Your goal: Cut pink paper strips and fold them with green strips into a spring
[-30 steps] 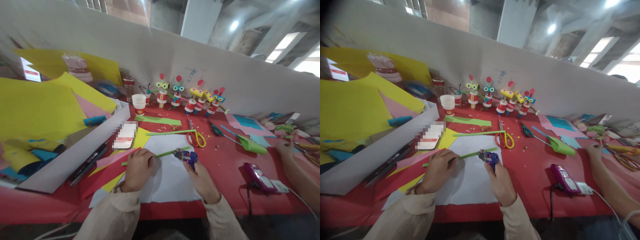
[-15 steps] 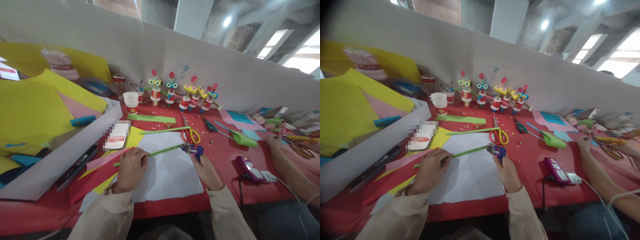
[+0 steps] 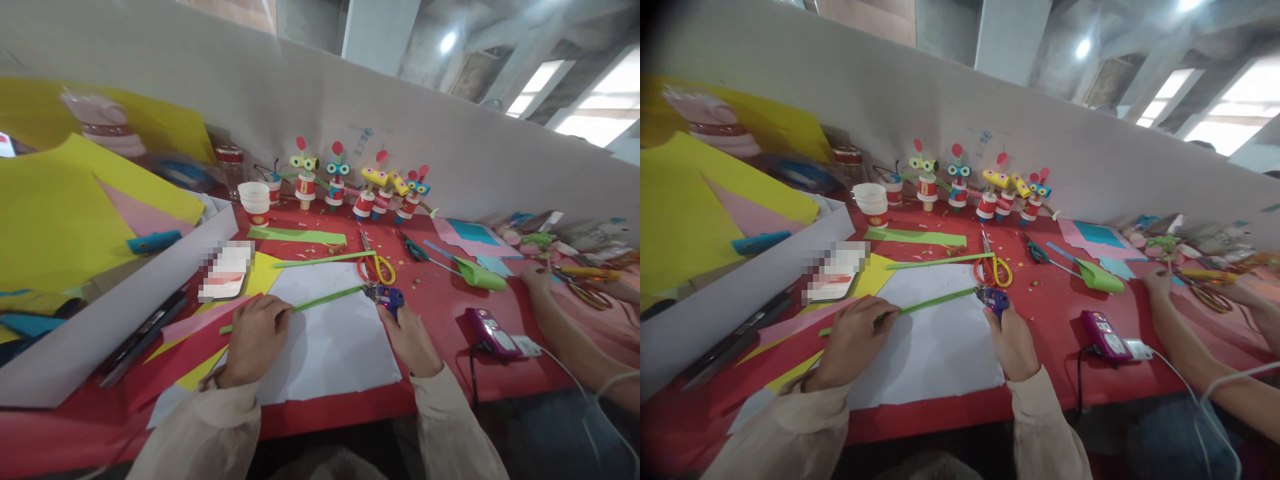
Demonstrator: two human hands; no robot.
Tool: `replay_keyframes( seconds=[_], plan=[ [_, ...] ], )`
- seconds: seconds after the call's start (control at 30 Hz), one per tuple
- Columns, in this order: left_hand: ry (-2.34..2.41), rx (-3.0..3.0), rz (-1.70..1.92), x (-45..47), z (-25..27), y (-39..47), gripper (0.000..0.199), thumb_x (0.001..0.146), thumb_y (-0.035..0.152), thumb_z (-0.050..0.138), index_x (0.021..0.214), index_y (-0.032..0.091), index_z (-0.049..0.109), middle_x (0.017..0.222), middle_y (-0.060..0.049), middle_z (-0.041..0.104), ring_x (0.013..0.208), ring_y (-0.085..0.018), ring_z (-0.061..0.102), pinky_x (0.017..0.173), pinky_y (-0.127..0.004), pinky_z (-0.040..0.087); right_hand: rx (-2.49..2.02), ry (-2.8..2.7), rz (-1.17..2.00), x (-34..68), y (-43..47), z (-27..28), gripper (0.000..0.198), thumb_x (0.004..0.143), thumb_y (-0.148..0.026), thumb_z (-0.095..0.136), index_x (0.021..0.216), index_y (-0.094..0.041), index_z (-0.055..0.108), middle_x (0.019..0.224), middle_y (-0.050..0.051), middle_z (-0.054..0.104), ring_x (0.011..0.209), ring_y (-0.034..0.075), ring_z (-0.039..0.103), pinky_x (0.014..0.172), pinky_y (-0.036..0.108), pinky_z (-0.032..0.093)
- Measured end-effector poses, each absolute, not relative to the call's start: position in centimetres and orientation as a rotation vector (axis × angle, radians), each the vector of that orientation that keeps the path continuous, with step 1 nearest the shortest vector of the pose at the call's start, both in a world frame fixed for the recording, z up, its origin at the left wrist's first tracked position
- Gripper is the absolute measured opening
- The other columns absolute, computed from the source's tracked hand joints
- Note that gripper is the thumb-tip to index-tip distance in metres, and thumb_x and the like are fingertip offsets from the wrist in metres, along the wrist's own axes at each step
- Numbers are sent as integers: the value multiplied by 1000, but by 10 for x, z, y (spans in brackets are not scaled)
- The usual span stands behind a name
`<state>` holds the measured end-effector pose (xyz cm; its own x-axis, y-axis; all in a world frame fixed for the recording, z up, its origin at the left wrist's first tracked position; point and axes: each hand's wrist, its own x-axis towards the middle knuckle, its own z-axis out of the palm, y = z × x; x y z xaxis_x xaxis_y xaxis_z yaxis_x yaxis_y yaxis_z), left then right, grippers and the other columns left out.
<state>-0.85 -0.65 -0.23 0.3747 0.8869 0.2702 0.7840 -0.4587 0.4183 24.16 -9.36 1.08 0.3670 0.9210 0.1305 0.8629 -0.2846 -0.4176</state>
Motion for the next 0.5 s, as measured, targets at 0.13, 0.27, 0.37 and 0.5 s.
replay_keyframes(
  seconds=[0.13, 0.27, 0.37, 0.5],
  plan=[
    [1497, 2409, 699, -8, -2, -6, 22, 83, 20, 44, 79, 24, 65, 88, -2, 67, 88, -22, 58, 80, -35, 39, -2238, -1547, 170, 242, -94, 11, 40, 91, -40, 33, 112, -11, 51, 99, 17, 67, 92, 30, 64, 70, 32, 42],
    [1498, 2398, 723, -8, -3, -6, 21, 83, 20, 45, 78, 24, 65, 87, -2, 67, 87, -21, 59, 80, -34, 39, -2277, -1548, 142, 241, -94, 13, 39, 92, -39, 33, 113, -11, 50, 95, 17, 67, 91, 29, 64, 69, 31, 41],
    [1487, 2409, 706, -8, -3, -6, 21, 84, 21, 44, 79, 23, 65, 87, -3, 67, 87, -22, 58, 79, -36, 39, -2289, -1534, 129, 241, -96, 13, 36, 92, -38, 32, 110, -12, 50, 95, 16, 67, 89, 29, 64, 68, 31, 41],
    [1466, 2442, 695, -10, -2, -7, 21, 84, 23, 44, 81, 22, 65, 89, -3, 66, 89, -24, 57, 79, -38, 37, -2358, -1518, 44, 251, -102, 13, 33, 93, -38, 32, 110, -15, 48, 90, 14, 66, 83, 27, 64, 66, 31, 41]
  ],
)
